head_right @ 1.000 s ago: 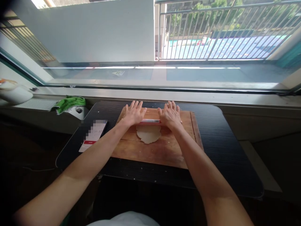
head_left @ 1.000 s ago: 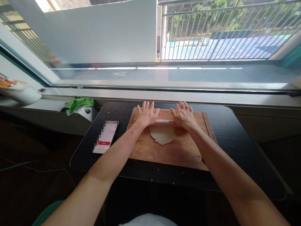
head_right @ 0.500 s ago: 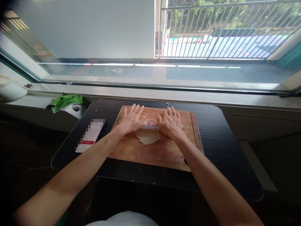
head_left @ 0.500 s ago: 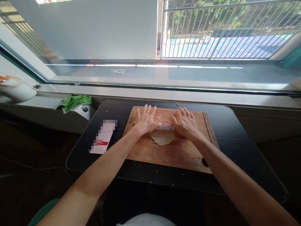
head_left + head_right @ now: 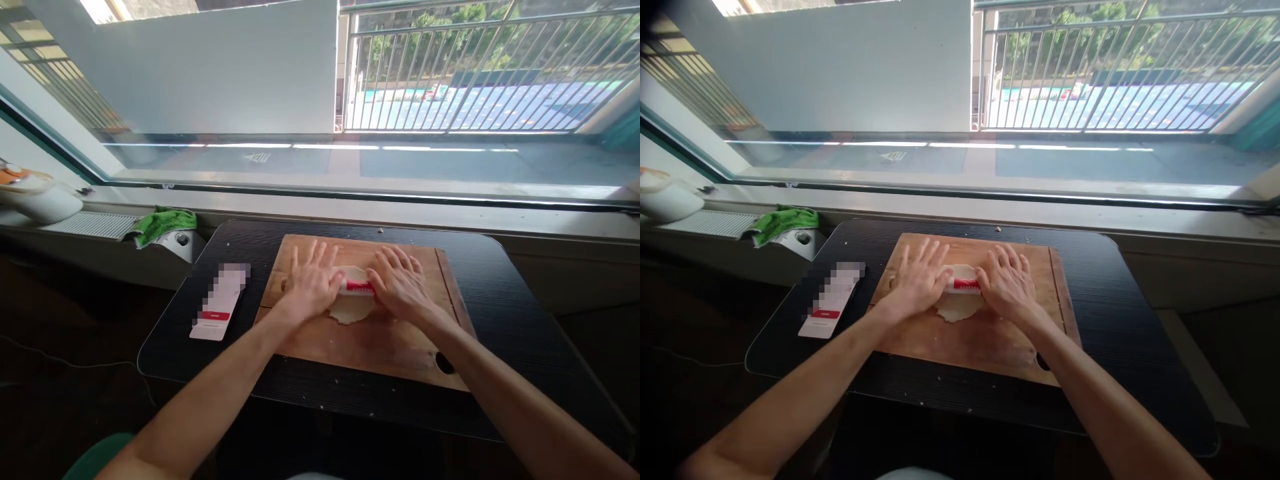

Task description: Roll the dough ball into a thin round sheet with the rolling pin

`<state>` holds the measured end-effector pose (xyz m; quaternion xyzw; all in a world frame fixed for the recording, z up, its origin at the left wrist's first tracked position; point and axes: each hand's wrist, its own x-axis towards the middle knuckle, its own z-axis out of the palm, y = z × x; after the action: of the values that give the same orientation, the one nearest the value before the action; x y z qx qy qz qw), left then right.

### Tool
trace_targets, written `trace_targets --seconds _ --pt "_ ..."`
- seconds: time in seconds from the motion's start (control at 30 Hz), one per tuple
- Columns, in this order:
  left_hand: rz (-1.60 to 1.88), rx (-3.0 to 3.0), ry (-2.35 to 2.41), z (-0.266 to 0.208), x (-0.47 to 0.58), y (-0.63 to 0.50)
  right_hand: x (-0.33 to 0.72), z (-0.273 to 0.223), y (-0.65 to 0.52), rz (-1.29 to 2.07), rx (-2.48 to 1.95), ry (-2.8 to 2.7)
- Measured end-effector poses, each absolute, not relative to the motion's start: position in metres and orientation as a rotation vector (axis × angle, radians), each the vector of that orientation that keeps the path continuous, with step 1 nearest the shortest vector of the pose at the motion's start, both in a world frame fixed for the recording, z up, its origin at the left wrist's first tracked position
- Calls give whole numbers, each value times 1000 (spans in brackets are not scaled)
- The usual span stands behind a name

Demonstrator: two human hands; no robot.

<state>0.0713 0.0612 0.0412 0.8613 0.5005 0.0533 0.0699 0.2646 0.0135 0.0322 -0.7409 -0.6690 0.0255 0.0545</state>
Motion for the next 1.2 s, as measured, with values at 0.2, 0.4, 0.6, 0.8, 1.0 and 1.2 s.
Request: trace_targets --seconds 0.2,0.4,0.6,0.8,1.0,1.2 --pt "245 2540 1652 47 89 103 274 37 62 68 -2312 -1857" --pt "136 2505 1558 43 79 71 268 29 34 21 -2251 -1887" --pt "307 2590 1556 39 86 79 270 27 40 -70 -2251 -1861" --pt "824 2447 1655 70 89 119 277 49 84 -132 -2288 -1653" --pt "1015 2360 1495 43 34 20 276 41 4 -234 -2159 -1938" --pt "528 2303 1805 35 42 20 285 46 -2 -52 -2426 -1730"
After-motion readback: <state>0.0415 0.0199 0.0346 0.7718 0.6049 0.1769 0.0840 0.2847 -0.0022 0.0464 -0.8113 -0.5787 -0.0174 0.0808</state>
